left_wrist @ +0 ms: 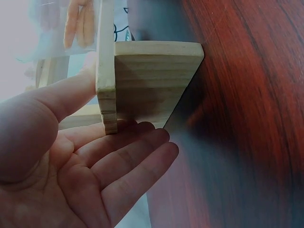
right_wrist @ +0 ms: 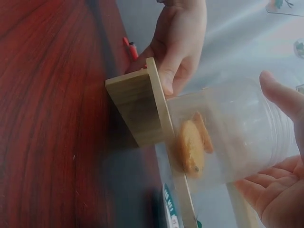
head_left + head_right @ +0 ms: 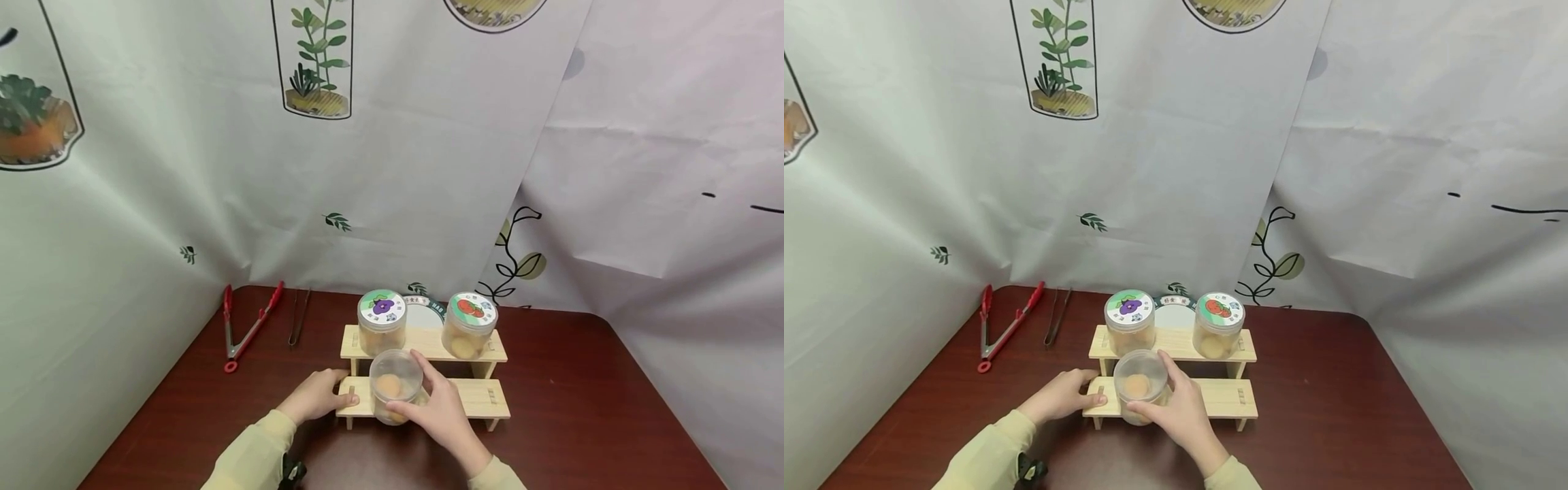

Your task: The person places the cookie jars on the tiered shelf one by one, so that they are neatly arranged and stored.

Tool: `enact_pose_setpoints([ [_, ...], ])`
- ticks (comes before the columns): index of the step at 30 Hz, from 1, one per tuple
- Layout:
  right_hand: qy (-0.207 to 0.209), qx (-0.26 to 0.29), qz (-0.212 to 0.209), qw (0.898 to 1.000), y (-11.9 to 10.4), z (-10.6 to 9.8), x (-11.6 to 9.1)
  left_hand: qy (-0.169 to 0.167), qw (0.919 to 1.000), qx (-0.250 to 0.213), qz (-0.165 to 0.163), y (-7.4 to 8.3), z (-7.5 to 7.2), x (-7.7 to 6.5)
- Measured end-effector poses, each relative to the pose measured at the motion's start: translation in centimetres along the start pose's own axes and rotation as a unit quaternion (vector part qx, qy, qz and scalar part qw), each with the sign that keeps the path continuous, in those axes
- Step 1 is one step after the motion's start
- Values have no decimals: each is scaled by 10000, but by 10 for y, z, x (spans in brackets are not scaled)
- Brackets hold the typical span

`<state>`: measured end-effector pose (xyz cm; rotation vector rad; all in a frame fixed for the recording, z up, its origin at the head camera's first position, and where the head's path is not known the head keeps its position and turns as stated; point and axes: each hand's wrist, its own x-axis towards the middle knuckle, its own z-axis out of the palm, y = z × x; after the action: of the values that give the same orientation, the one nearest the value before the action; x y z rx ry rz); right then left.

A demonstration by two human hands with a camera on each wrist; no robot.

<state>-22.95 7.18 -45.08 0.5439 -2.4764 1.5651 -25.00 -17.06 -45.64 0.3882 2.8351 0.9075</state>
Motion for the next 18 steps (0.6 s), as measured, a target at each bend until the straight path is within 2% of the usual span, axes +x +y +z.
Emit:
enact_pose_setpoints([
  [5,3,33,6,10000,0,1,-1,34,10000,-36,72,0,-1,-1],
  [18,-154,85,35,9998,-4,-2,-4,-17,10000,-70,-33,0,-1,-1],
])
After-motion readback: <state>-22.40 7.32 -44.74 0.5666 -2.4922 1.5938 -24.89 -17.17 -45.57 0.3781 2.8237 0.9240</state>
